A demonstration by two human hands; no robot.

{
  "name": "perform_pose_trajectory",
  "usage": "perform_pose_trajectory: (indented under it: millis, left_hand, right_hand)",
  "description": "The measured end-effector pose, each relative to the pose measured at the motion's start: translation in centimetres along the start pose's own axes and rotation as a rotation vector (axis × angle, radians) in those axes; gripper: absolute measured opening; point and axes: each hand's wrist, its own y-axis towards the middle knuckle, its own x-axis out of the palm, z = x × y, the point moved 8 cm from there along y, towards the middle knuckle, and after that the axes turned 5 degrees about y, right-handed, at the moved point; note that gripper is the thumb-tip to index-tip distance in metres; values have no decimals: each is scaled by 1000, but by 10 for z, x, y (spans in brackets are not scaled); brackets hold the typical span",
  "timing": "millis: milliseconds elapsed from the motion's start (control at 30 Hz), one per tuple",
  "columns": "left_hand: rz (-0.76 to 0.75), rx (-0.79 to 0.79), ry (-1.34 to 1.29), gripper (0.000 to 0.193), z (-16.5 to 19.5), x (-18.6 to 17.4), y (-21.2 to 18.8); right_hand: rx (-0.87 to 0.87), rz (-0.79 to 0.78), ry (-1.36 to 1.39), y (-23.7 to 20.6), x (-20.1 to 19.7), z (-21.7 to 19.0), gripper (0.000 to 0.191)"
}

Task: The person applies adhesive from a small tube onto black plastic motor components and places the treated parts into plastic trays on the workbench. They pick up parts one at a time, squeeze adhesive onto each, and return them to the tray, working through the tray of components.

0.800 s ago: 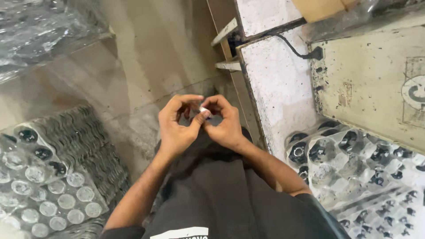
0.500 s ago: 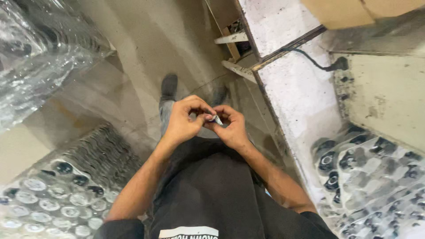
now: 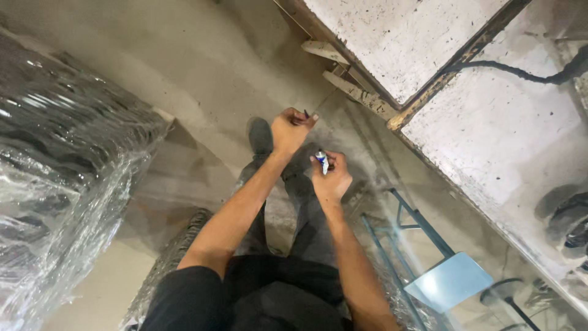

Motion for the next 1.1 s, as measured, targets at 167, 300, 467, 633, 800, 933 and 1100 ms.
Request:
perform_pose_trajectory:
  millis: [167, 300, 467, 633, 800, 933, 1100]
  left_hand:
    - [-296, -309, 170, 42, -16, 92, 41]
    - [-362, -117, -136, 75, 12, 153, 63]
    - [-294, 44, 171, 116, -3, 92, 33]
    - [-327, -304, 236, 64, -53, -60, -45]
    - [-151, -143, 296, 51, -16, -199, -85]
    - [-76, 8, 252, 42, 70, -219, -90]
    - [-185, 560, -33, 38, 253, -141, -99]
  right_hand:
    - [171, 4, 200, -26, -4, 52, 32]
    - [246, -2, 331, -46, -16, 71, 31]
    - [275, -48, 417, -52, -18, 45, 33]
    - [112, -83, 522, -46, -41, -36, 32]
    - [-15, -98, 676, -18, -74, -112, 32]
    - [-33, -40, 698, 17, -110, -141, 34]
    - [86, 150, 775, 74, -157, -127, 35]
